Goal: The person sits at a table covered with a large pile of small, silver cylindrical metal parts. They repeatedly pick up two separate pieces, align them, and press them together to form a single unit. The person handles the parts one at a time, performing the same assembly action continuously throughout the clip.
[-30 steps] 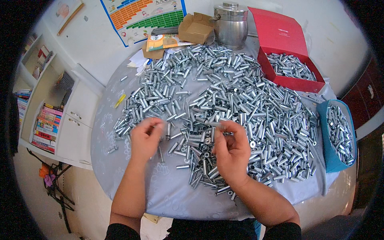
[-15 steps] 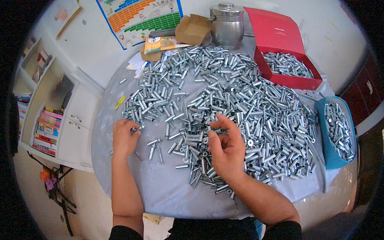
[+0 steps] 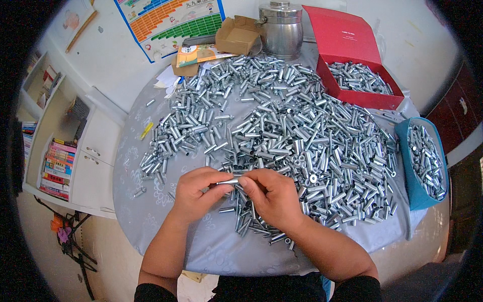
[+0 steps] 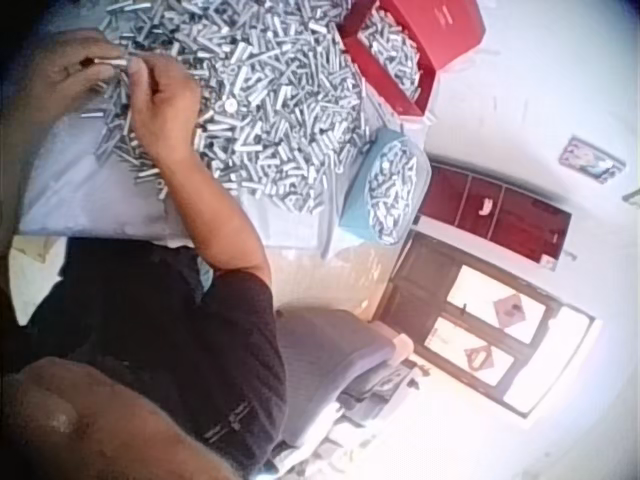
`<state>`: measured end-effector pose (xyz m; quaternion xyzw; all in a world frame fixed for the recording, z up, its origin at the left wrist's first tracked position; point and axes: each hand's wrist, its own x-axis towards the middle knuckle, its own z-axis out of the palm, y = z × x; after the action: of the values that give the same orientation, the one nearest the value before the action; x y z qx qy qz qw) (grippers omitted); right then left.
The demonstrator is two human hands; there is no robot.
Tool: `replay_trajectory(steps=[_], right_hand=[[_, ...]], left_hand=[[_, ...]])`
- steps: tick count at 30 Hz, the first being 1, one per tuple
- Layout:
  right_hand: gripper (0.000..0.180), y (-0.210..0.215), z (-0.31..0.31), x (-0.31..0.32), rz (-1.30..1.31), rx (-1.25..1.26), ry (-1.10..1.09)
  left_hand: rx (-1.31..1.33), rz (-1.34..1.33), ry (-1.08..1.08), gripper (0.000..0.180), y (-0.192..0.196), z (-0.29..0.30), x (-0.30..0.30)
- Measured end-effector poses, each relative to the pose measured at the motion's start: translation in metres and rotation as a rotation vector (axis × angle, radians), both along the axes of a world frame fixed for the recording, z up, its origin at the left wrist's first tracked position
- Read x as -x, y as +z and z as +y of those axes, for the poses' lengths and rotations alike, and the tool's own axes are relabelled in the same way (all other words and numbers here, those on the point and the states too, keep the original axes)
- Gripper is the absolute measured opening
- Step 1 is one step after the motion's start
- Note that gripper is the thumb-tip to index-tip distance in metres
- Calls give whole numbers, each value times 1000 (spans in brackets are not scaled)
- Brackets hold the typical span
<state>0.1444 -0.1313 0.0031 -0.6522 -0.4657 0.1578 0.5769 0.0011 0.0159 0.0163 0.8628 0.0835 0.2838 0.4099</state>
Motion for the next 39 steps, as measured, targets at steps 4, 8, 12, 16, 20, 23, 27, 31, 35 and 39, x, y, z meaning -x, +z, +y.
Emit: replay_trajectory(steps=[4,8,12,16,20,23,27,31,35,39], right_hand=[[14,-1,-1,1,104,40,4],[16,-3,3,0,95,-113,16],[19,8,-1,2,209,-30,19],[20,0,0,-3,15,-61,37],[20,6,1,2,189,-41,0],[23,-6,-2,-6,0,49,55],[24,-1,2,0,127,-80,-9],[23,-5,-1,-1,131,21,13],[21,8,1,3,137,-75,-49],[20,-6,1,-3,40,-14,-5]], left_hand=[[256,41,-6,23,-3,2,2],[561,84,7,21,-4,4,5],[609,65,-15,22,-7,3,4],[630,35,-45,22,-11,3,3],[641,48,-28,21,-13,4,3],[647,28,-31,21,-14,4,3],[662,32,-37,20,-14,4,2],[663,11,-43,21,-16,3,2],[701,-6,-46,22,-16,4,1],[701,-11,-35,18,-15,4,0]])
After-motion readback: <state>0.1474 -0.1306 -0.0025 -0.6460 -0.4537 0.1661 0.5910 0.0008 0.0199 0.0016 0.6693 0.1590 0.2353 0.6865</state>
